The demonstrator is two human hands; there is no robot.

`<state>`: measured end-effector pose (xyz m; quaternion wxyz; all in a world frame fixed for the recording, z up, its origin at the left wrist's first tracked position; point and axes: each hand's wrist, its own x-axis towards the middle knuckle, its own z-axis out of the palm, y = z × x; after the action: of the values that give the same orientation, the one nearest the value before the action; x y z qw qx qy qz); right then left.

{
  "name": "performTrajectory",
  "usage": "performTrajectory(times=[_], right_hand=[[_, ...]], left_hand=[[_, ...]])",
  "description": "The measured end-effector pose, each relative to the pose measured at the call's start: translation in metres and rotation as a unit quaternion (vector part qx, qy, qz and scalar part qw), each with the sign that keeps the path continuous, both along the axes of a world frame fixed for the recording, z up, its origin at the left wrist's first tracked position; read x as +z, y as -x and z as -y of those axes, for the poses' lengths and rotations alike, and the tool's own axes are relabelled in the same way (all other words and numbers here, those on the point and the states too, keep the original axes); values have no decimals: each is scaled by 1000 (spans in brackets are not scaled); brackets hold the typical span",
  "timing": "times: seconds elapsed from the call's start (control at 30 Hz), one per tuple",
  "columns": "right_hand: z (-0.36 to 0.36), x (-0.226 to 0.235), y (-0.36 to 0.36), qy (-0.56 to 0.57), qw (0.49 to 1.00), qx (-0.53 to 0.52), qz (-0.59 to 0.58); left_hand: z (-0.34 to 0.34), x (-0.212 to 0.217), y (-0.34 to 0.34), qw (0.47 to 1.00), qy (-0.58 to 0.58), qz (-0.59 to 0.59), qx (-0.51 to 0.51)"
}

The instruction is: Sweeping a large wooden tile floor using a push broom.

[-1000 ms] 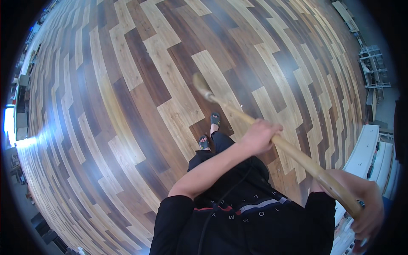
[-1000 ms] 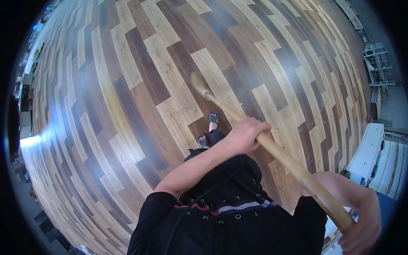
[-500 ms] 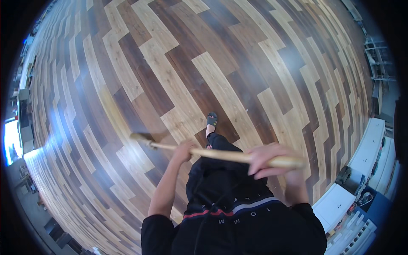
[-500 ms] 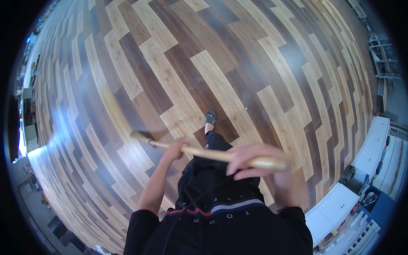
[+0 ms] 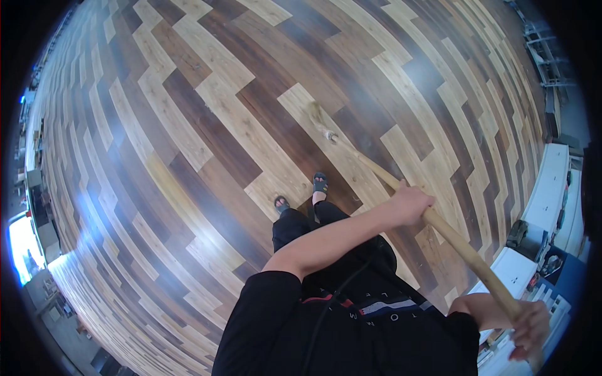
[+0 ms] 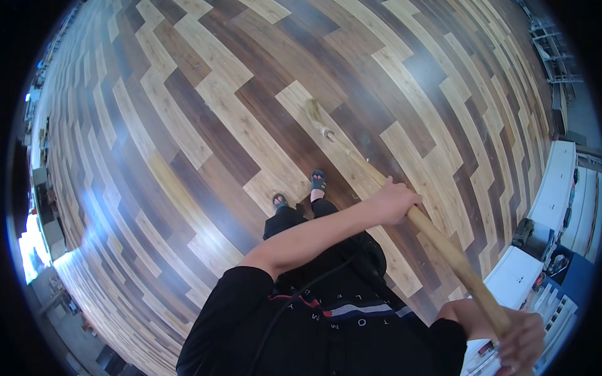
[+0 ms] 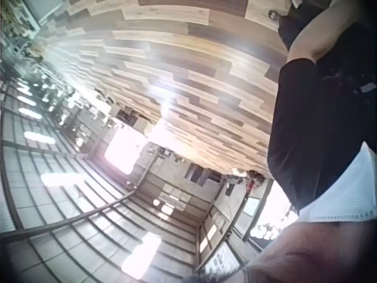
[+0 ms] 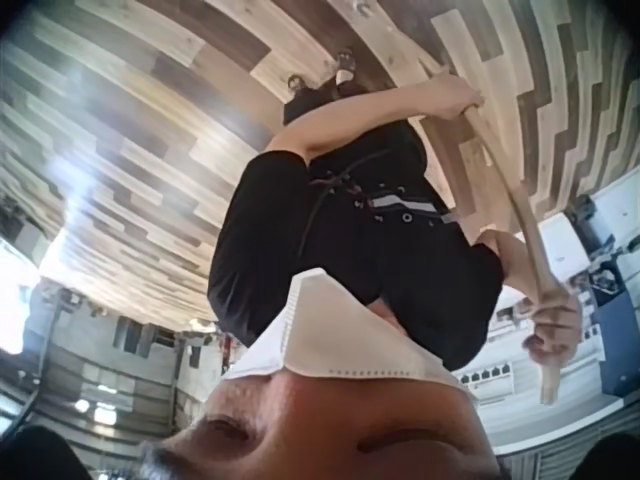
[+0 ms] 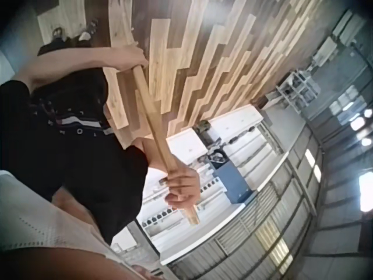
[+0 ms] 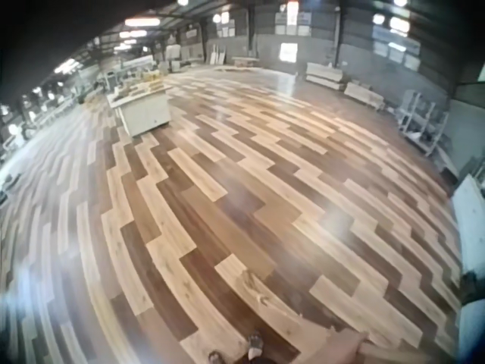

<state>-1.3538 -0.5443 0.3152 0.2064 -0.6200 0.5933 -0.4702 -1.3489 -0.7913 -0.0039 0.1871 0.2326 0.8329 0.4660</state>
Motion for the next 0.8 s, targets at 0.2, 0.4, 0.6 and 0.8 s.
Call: performTrajectory(times=[0.2, 0.4, 0.6, 0.8], right_hand=[[94, -12, 46, 129, 954, 211, 171], [288, -150, 33, 121, 858, 139, 479], [478, -248, -106, -199, 923, 20, 328], [397, -206, -66, -170, 909, -202, 321]], left_hand=[[107, 62, -56, 999, -17, 11, 28], [317, -28, -167, 949, 99, 138, 267], [489, -200, -351, 837, 235, 206, 449], [426, -178, -238, 923, 70, 181, 334]])
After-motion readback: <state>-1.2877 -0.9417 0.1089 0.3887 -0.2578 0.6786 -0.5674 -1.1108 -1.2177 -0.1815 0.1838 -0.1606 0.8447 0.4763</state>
